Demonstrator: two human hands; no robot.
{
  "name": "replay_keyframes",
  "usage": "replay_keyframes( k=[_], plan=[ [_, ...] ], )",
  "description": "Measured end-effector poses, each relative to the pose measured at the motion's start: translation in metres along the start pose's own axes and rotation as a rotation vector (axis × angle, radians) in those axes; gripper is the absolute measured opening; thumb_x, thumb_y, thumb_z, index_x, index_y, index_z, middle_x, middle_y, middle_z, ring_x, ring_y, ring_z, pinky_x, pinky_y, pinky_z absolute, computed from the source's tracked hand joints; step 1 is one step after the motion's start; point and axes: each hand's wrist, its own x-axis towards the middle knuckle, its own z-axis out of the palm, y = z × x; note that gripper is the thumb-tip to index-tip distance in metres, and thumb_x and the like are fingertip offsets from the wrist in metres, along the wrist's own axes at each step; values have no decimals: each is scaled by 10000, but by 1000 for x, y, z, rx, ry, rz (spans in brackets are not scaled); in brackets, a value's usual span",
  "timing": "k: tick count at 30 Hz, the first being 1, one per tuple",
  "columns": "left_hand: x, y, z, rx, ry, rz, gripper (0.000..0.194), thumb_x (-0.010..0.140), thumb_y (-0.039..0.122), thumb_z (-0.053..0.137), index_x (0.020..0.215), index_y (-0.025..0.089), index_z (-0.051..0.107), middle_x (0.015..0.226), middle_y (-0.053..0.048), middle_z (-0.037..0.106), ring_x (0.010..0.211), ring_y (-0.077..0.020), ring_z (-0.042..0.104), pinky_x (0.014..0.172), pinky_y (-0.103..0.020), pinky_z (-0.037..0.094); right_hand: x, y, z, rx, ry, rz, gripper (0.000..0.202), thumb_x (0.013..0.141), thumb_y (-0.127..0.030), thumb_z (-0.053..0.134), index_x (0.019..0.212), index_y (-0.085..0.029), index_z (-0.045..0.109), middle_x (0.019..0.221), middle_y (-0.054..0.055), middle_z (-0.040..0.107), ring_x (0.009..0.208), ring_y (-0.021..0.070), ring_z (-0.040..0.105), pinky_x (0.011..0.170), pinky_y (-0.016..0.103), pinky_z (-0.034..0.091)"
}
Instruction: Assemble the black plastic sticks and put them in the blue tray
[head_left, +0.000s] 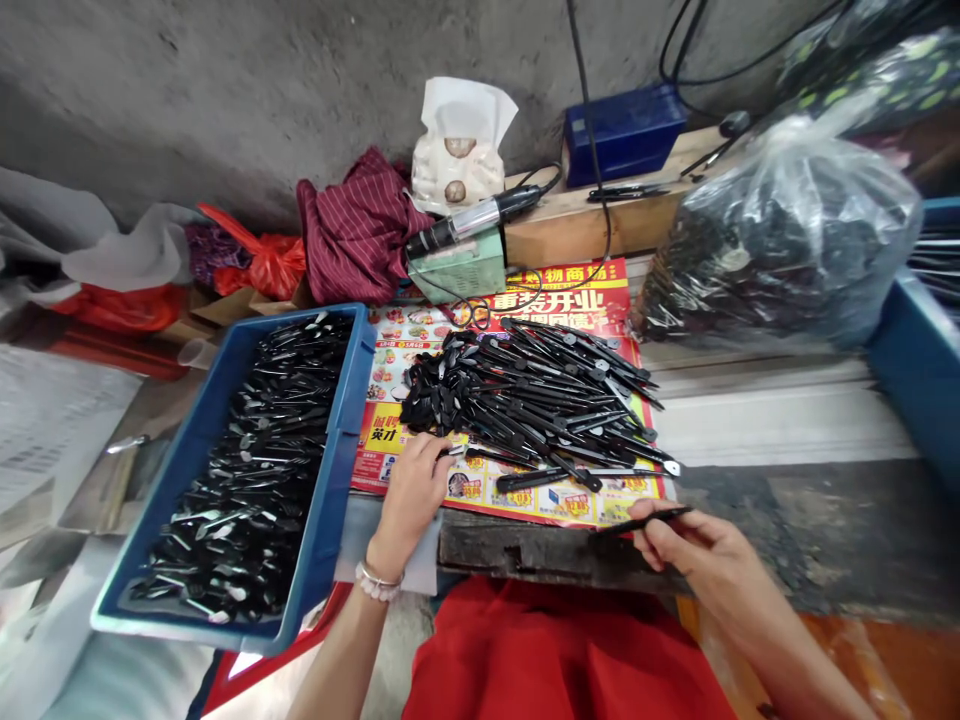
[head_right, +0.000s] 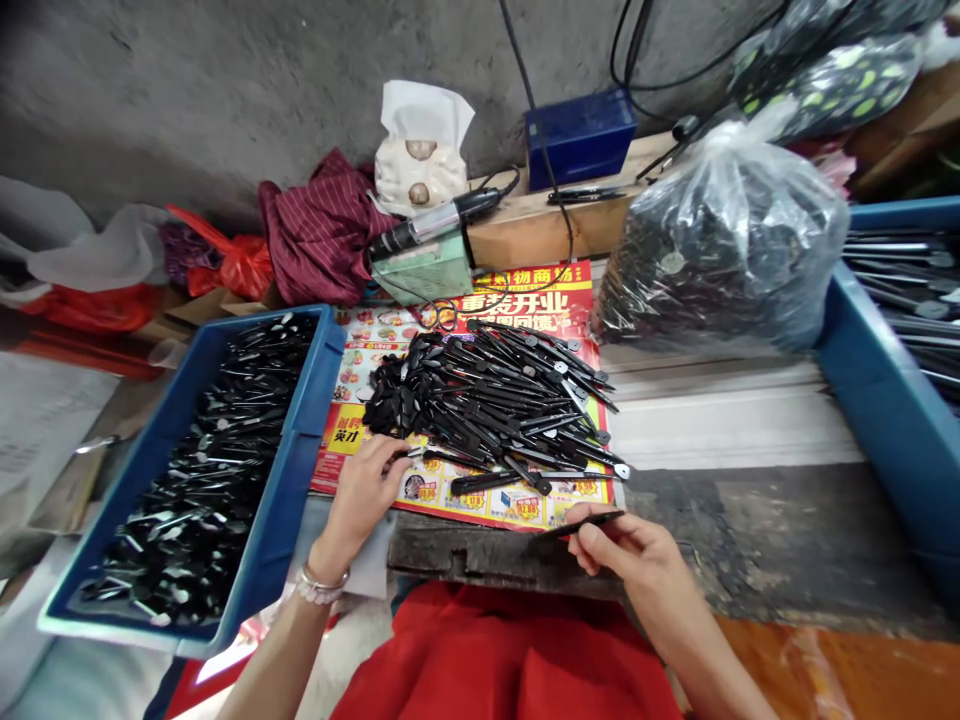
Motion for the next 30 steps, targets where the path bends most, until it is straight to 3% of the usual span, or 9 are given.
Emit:
replay_keyframes(
  k=[3, 6, 8, 11, 13, 17, 23, 27, 30],
  plan=[
    [-2, 3, -4, -30, 22, -20, 129, 868, 134, 513, 928, 168, 622, 920, -72, 648, 893, -222, 608, 787, -347, 495, -2, -1, 8, 71, 4, 14, 389, 714, -524, 748, 820, -154, 690, 611, 16, 559, 569, 133, 479, 550, 260, 426],
    [-4, 17, -12, -170, -22, -45, 115, 849, 154, 548, 913, 186, 638, 906, -45, 671, 837, -195, 620, 744, -308, 494, -4, -6, 17, 139, -29, 12, 348, 748, -513, 725, 800, -175, 658, 756, 36, 604, 692, 155, 535, 652, 275, 457],
    [-7, 33, -14, -311, -146, -48, 121, 825, 151, 581, 902, 206, 656, 876, -15, 688, 791, -171, 629, 716, -275, 493, -3, -8, 22, 188, -74, 29, 344, 772, -516, 703, 797, -178, 644, 823, 42, 615, 749, 164, 564, 679, 271, 460],
    [-8, 59, -9, -463, -353, -17, 159, 799, 126, 603, 898, 226, 678, 891, 7, 710, 828, -159, 648, 749, -254, 493, 0, -6, 24, 257, -130, 80, 340, 808, -508, 675, 823, -170, 648, 720, 11, 559, 642, 124, 521, 620, 245, 432],
    [-5, 71, -2, -478, -398, 14, 165, 798, 116, 600, 894, 225, 678, 928, 6, 719, 888, -169, 650, 817, -271, 483, 1, -4, 25, 263, -149, 73, 335, 829, -497, 660, 853, -164, 658, 664, -12, 503, 569, 99, 443, 577, 237, 404],
    [7, 80, 9, -441, -324, 26, 142, 817, 139, 592, 900, 222, 673, 905, 5, 722, 845, -171, 648, 804, -284, 471, 3, -5, 25, 134, -181, -15, 357, 814, -499, 674, 944, -167, 680, 676, -14, 505, 578, 101, 422, 574, 242, 385],
    [12, 89, 8, -482, -202, 84, 136, 832, 150, 607, 924, 218, 681, 868, 11, 728, 760, -145, 648, 753, -255, 483, 12, -21, 44, -72, -176, -67, 491, 752, -597, 666, 962, -154, 698, 633, -8, 531, 515, 96, 407, 498, 236, 346],
    [7, 98, 10, -531, -165, 174, 162, 849, 131, 602, 941, 223, 698, 896, -2, 735, 822, -153, 661, 787, -261, 487, 18, -27, 59, -87, -191, -111, 416, 731, -532, 701, 933, -168, 707, 693, -1, 588, 503, 83, 390, 447, 216, 307],
    [5, 101, 12, -633, -197, 118, 155, 837, 151, 630, 925, 239, 724, 900, -1, 742, 817, -152, 667, 777, -259, 503, 21, -22, 62, -95, -183, -167, 338, 750, -470, 698, 904, -170, 706, 721, 6, 632, 560, 107, 481, 493, 219, 373]
  ],
)
